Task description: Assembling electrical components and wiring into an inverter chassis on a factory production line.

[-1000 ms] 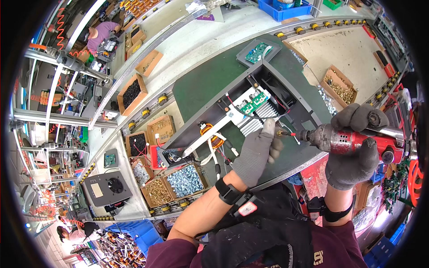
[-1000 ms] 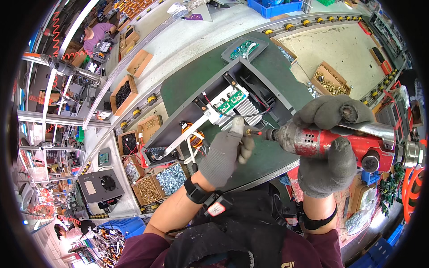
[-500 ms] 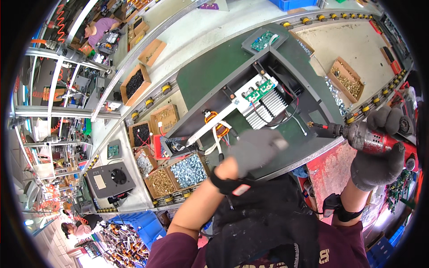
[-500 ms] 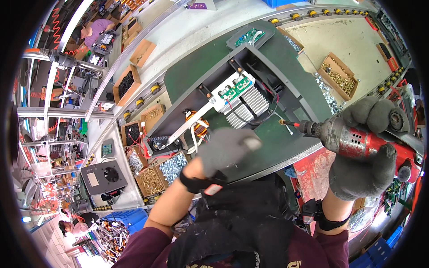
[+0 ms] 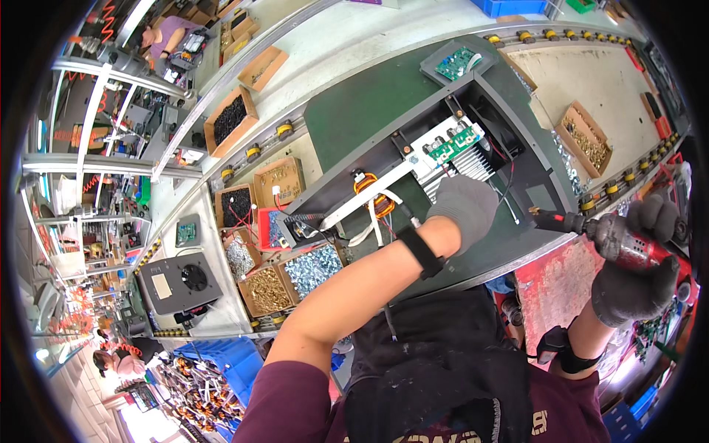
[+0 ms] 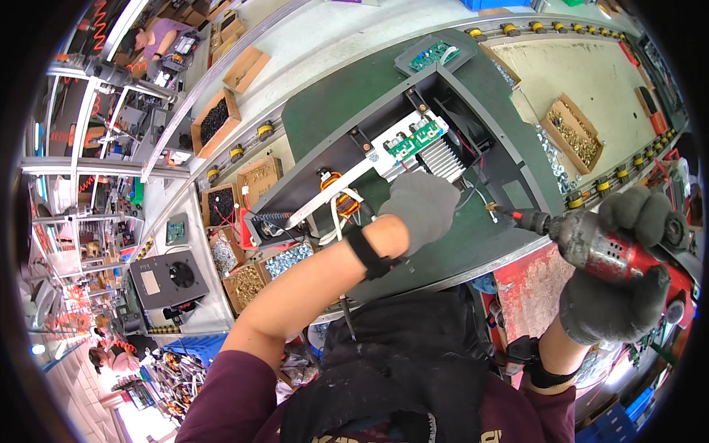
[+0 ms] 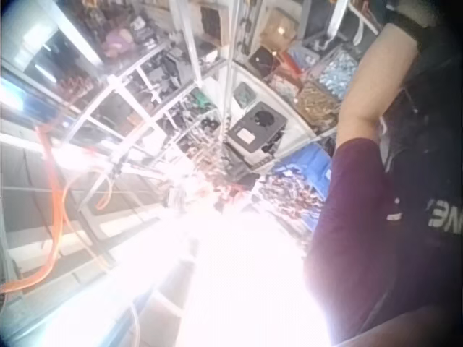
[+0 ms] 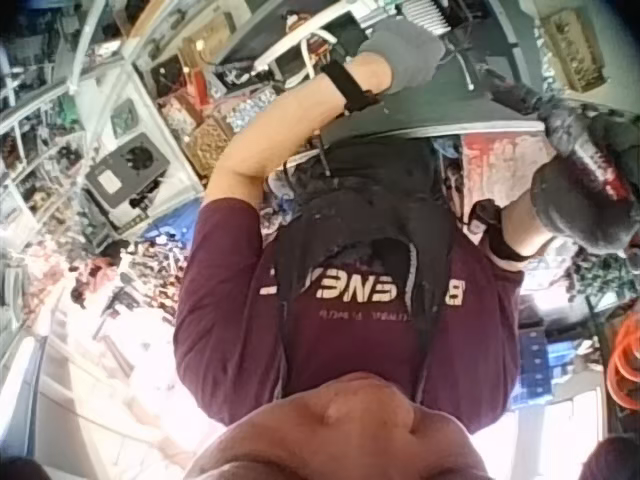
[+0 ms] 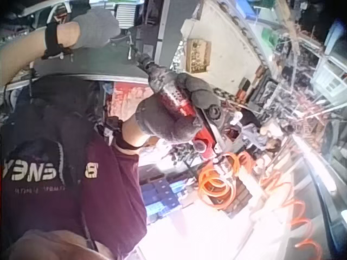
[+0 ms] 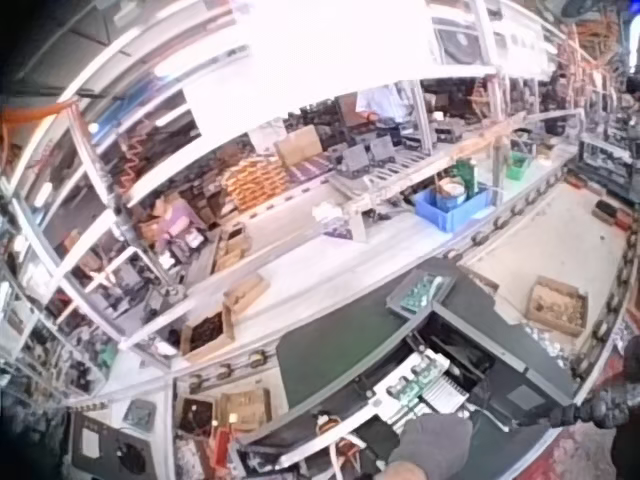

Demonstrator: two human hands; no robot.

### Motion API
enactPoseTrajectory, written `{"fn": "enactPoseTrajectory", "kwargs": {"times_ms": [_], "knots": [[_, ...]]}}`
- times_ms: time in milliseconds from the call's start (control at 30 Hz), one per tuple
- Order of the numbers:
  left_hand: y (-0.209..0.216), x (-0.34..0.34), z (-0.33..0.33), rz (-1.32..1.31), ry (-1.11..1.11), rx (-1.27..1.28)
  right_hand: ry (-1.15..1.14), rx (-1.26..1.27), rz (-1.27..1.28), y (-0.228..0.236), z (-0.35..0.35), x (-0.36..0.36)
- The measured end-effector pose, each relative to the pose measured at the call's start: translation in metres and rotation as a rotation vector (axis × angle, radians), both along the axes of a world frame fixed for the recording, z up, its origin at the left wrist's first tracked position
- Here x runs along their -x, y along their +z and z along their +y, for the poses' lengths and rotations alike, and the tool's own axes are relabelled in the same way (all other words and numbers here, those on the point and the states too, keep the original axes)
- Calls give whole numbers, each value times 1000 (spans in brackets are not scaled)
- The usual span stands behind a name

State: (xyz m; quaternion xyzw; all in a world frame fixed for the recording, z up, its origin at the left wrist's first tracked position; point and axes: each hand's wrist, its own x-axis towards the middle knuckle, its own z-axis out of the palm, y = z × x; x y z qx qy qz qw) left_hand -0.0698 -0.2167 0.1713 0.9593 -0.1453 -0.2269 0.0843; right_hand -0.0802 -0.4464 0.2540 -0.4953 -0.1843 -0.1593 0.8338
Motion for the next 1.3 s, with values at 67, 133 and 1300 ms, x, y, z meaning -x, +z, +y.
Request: {"fn": "enactPoseTrajectory", "kwargs": {"times_ms": [67,133,1300], "knots": [[10,2,21,113,-25,142,-38,39,45,2,-4,3],[16,4,49,170,25,343,-16,28,63,1,-2,2],[-35,84,108,-770,-220,358,242,-314,662,-55,69,-14]]}}
